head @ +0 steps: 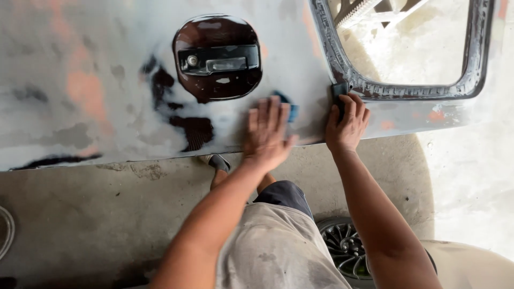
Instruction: The person scrubs a car door with a black sponge and a blue cloth, focusing on the surface and the area around the door handle. They wipe the door repeatedly, moving from the center to the edges and the handle recess.
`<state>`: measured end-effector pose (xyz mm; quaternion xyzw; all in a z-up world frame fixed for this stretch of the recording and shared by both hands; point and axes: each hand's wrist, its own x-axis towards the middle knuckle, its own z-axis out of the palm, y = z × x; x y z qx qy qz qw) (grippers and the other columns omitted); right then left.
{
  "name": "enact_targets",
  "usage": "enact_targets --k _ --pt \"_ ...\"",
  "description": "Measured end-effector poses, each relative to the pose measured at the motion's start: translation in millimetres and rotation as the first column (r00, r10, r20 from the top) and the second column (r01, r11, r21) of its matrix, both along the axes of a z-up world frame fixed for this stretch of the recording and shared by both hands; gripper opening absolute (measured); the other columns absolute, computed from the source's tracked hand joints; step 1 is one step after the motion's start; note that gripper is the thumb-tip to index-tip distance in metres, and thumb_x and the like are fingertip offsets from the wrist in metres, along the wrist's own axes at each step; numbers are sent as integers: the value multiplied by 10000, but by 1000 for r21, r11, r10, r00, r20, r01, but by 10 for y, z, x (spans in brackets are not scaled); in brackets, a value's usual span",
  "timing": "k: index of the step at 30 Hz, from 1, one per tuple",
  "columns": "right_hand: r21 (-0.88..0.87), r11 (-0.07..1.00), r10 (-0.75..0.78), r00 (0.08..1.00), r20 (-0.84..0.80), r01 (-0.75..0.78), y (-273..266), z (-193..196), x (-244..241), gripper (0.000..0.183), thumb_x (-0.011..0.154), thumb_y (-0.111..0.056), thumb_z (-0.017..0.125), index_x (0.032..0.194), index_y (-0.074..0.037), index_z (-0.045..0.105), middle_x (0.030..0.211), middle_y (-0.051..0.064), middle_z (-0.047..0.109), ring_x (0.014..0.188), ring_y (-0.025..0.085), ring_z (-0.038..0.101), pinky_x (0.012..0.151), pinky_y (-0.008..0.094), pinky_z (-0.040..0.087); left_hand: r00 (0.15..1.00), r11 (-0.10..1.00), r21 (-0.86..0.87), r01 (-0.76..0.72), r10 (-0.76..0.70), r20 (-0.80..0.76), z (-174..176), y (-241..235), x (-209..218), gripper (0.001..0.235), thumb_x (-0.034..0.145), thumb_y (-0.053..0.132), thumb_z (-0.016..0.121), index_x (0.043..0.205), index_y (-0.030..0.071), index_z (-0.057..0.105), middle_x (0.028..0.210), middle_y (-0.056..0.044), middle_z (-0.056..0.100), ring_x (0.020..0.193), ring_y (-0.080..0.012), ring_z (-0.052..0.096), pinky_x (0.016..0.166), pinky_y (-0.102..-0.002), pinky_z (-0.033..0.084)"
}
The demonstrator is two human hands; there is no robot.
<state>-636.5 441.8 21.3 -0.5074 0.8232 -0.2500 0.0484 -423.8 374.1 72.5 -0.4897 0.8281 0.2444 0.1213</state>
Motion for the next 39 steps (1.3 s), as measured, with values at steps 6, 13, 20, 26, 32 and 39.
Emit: enact_targets --k 6,13,20,26,32,39 --pt "-2 1000 7 1000 19 -7 -16 37 -89 260 1029 -166 660 1283 -132 621 1392 102 586 1208 380 505 1055 491 400 900 917 -143 372 -394 -188 -287 272 -122 763 1002 562 487 1628 252 179 1701 -139 104 1562 -404 125 1261 -560 111" --pt "-27 997 66 998 11 -66 -6 -36 -157 295 989 -118 688 1276 -103 623 1385 110 590 1232 372 513 1084 480 392 967 955 -255 -154 93 -237 -325 -193 1934 725 1066 537 510 1636 153 281 1719 -103 189 1599 -300 217 1268 -567 153" --pt "36 998 -56 997 53 54 6 -165 201 297 971 -138 671 1259 -86 625 1338 174 581 1205 391 511 1026 472 427 774 692 -356 -628 604 -192 -478 -830 2592 821 1056 581 563 1621 45 302 1698 -247 136 1546 -466 179 1228 -623 130" --pt "-121 973 212 970 118 -198 -488 197 1835 365 901 -80 666 1262 -87 618 1341 142 604 1142 385 564 1002 483 453 893 810 -419 -410 263 -366 -453 -991 1950 544 1089 449 592 1542 154 534 1694 -167 320 1543 -421 307 1251 -627 212" --pt "-123 719 695 710 117 -684 -647 317 2147 395 871 -74 677 1261 -103 626 1336 143 623 1118 340 601 935 466 464 888 798 -430 -422 268 -374 -516 -946 1960 543 1075 424 605 1542 155 541 1686 -162 314 1538 -417 310 1233 -632 213" --pt "-102 993 -69 985 -156 54 -401 38 695 280 858 -64 714 1127 -89 637 1146 135 664 1040 382 595 919 501 460 899 787 -459 -412 269 -346 -471 -1032 1878 547 1042 383 634 1519 130 546 1682 -175 303 1524 -434 302 1226 -630 212"
